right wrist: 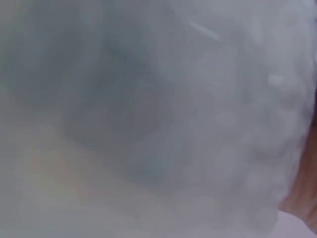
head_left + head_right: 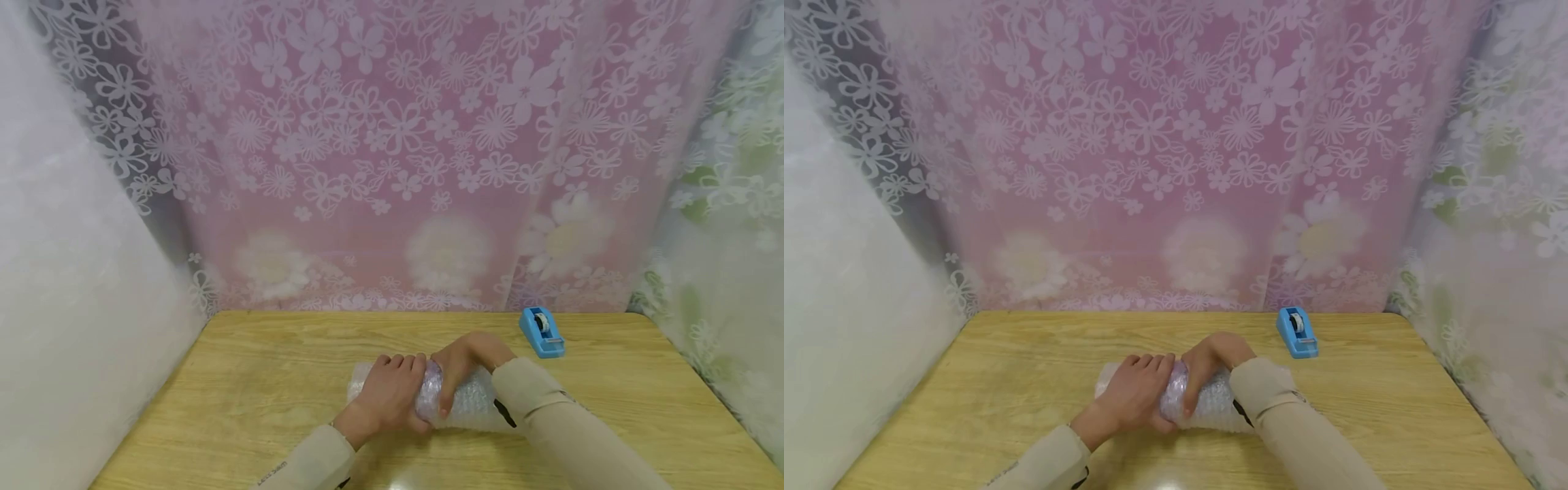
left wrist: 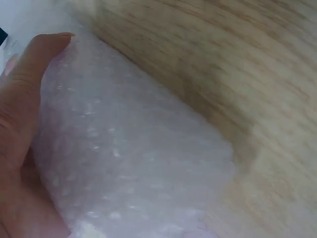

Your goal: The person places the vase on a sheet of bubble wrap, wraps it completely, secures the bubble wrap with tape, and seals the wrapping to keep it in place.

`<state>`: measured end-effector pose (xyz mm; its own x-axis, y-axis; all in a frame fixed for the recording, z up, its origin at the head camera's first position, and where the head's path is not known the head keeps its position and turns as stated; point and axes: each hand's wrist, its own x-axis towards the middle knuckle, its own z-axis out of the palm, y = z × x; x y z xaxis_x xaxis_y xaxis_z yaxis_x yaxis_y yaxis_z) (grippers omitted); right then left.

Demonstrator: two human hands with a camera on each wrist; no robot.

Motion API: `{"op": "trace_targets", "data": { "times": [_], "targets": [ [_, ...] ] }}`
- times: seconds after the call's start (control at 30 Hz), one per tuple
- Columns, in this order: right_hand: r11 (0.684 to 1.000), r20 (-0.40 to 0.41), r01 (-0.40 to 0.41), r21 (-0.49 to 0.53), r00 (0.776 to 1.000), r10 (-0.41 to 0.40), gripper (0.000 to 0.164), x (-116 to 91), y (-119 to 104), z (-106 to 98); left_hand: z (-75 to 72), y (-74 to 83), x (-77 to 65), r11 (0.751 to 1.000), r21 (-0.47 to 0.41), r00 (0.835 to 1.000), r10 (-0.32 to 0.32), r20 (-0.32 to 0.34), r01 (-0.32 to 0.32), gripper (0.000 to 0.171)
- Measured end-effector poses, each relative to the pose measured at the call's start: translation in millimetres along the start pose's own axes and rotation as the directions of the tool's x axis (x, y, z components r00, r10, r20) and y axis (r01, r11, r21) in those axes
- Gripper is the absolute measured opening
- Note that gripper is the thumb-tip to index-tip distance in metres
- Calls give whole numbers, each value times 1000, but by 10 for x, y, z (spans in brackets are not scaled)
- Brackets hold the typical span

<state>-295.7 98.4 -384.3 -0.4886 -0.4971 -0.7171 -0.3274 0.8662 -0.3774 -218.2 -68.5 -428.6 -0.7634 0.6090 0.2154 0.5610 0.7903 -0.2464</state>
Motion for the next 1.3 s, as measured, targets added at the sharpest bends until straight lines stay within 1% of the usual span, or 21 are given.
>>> {"op": "trace_targets", "data": {
  "times": [0.13,0.27,0.37,0.47,0.53,0.57,0.63,0.7,0.77,0.83,0.93,1.03,1.1,1.17,1.3],
  "targets": [
    [1000,35,21,13,999,-21,64,8,15,-26,34,-11,3,1000,-2,1000,11,-22,-11,95],
    [998,74,51,40,996,-54,56,15,44,-57,66,-16,35,1000,-8,1000,8,-27,-8,92],
    [994,100,75,78,992,-83,53,22,83,-73,71,-13,81,1000,-15,1000,8,-13,-8,88],
    [991,103,82,110,990,-93,56,21,125,-69,60,-8,125,999,-38,1000,11,19,-10,85],
    [992,78,71,107,994,-79,61,6,137,-54,52,-5,140,999,-49,999,10,43,-8,86],
    [995,50,60,84,997,-64,66,-2,135,-45,52,-4,144,999,-52,999,9,53,-6,86],
    [999,-30,34,11,999,-33,77,-41,115,-20,48,-5,143,999,-53,997,5,74,-1,87],
    [998,-126,-3,-65,992,-5,92,-89,82,10,41,-9,138,999,-50,996,0,92,4,90],
    [988,-236,-34,-150,972,-3,106,-152,53,50,32,-14,140,999,-49,994,-5,111,10,91],
    [978,-321,-33,-207,946,-36,113,-233,37,96,18,-12,155,998,-57,990,-11,139,19,92],
    [960,-431,-12,-280,895,-114,114,-355,38,183,-11,-5,194,996,-79,983,-23,184,38,92],
    [948,-499,27,-316,846,-190,108,-456,46,284,-47,-6,236,993,-101,973,-31,228,56,94],
    [941,-529,53,-335,816,-234,104,-494,60,364,-61,-10,267,991,-112,966,-36,254,67,95],
    [929,-553,64,-364,788,-271,102,-507,80,451,-73,-18,297,988,-131,958,-39,283,78,93],
    [900,-606,61,-431,720,-339,104,-459,129,619,-80,-35,363,979,-179,942,-33,335,97,92]
  ]
}}
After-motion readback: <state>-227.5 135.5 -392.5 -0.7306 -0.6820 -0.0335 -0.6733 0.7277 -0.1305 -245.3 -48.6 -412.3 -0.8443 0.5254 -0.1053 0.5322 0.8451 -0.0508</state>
